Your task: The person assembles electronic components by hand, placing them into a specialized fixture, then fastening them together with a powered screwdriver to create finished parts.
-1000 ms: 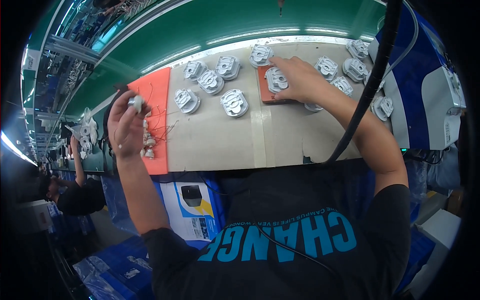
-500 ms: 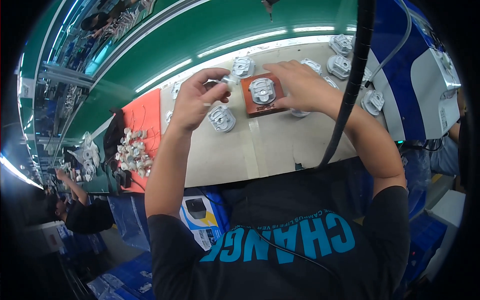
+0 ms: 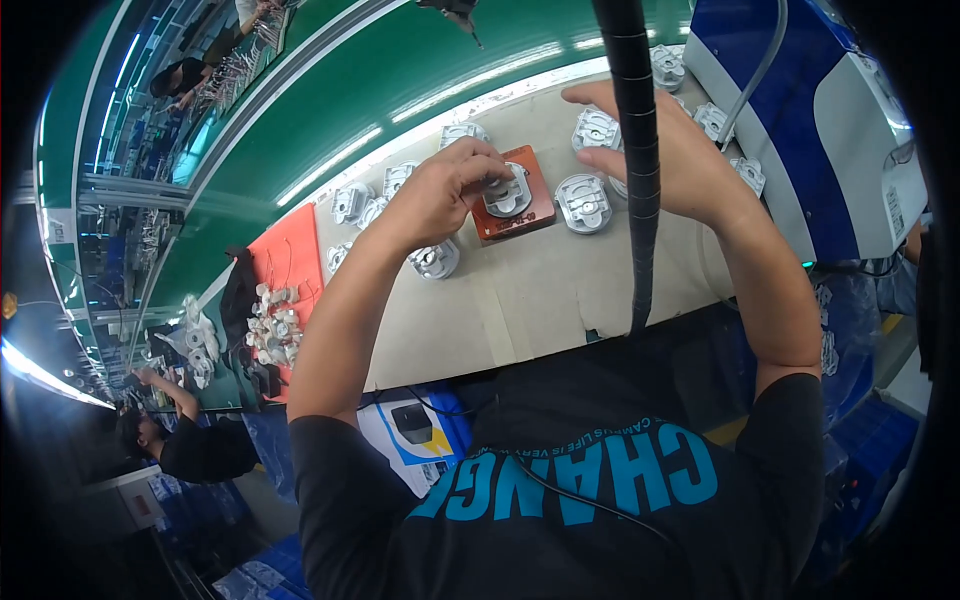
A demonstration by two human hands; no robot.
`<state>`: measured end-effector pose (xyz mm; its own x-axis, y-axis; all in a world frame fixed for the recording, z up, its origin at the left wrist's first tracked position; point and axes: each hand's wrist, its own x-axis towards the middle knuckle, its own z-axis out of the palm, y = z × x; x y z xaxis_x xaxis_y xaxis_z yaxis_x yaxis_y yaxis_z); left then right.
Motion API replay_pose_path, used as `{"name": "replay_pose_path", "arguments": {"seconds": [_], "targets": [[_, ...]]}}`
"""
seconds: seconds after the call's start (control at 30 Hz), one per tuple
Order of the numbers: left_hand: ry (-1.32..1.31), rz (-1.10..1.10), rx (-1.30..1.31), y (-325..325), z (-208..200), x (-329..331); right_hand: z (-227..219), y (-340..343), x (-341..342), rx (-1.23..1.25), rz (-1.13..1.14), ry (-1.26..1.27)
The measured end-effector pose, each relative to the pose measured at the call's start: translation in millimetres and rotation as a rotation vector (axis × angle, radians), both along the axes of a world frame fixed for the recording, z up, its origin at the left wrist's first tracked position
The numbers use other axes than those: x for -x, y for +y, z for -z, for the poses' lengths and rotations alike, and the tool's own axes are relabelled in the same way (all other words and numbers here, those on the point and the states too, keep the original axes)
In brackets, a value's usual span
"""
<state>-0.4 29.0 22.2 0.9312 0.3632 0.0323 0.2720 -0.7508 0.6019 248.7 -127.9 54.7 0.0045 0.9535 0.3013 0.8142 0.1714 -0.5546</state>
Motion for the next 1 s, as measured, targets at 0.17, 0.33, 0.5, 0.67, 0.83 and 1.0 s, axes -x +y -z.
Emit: {"name": "replay_pose_path", "arguments": {"seconds": [0.17, 0.33, 0.5, 0.67, 0.83, 1.0], "targets": [[0.006, 0.004, 0.024, -5.5, -6.4, -12.5, -11.9, 7.1, -14.1, -0.339, -0.009, -0.057], [-0.024, -0.040, 0.023, -8.2, 0.9, -11.6, -29.7, 15.3, -6.4, -0.387, -0.027, -0.050], [-0.039, -0.171, -0.185, -13.8, 15.1, -12.3, -64.0, 18.0, 22.2, -0.642, -0.072, -0.024], [-0.117, -0.341, -0.110, -19.9, 26.3, -6.0, -85.1, 49.7, 53.9, -0.704, -0.035, 0.341], [-0.118, -0.396, -0.076, -27.9, 26.4, -11.1, -113.2, 103.6, 57.8, -0.940, 0.069, 0.295], [-0.085, -0.357, -0.285, -32.3, 29.7, -12.4, -129.2, 154.1, 66.9, -0.895, 0.310, 0.282]]}}
